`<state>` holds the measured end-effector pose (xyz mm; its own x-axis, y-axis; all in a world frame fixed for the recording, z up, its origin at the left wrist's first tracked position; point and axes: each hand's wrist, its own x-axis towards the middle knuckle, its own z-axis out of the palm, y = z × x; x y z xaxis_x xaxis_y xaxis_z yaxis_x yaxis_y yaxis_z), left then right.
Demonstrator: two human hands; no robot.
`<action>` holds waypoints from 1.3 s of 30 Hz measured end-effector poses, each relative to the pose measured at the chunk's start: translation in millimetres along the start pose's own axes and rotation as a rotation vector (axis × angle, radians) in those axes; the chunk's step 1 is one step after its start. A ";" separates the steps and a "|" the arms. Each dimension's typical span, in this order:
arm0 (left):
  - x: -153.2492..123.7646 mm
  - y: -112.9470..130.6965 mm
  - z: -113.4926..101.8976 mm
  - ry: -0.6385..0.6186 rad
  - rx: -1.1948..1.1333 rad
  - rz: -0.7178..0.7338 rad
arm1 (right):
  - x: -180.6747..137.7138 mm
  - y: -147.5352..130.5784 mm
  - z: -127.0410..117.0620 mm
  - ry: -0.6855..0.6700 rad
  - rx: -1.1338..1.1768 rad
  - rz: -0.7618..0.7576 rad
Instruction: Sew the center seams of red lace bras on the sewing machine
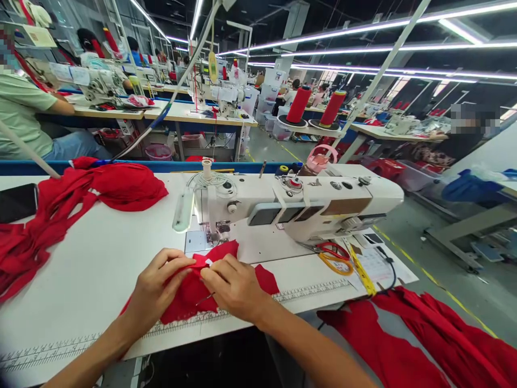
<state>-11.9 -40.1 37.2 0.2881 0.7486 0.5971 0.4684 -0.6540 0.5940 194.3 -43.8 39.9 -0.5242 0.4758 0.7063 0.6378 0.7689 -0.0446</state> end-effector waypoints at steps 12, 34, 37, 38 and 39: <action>9.5 -3.2 -13.6 -0.201 -0.036 -0.017 | 18.7 13.4 -6.4 -0.077 0.689 0.243; 2.9 8.7 -9.7 -0.094 0.238 0.194 | 11.9 4.7 -8.3 -0.080 0.813 0.401; 1.6 9.7 -9.9 -0.125 0.206 0.182 | 14.3 6.3 -9.8 -0.124 0.856 0.399; 0.9 9.9 -10.1 -0.131 0.195 0.174 | 14.9 6.8 -10.1 -0.123 0.854 0.416; 0.3 9.9 -10.4 -0.133 0.187 0.164 | 15.3 7.1 -10.4 -0.118 0.849 0.432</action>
<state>-15.9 -47.5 48.9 0.4741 0.6500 0.5939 0.5488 -0.7456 0.3780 196.7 -35.5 57.7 -0.4227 0.7950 0.4350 0.1918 0.5477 -0.8144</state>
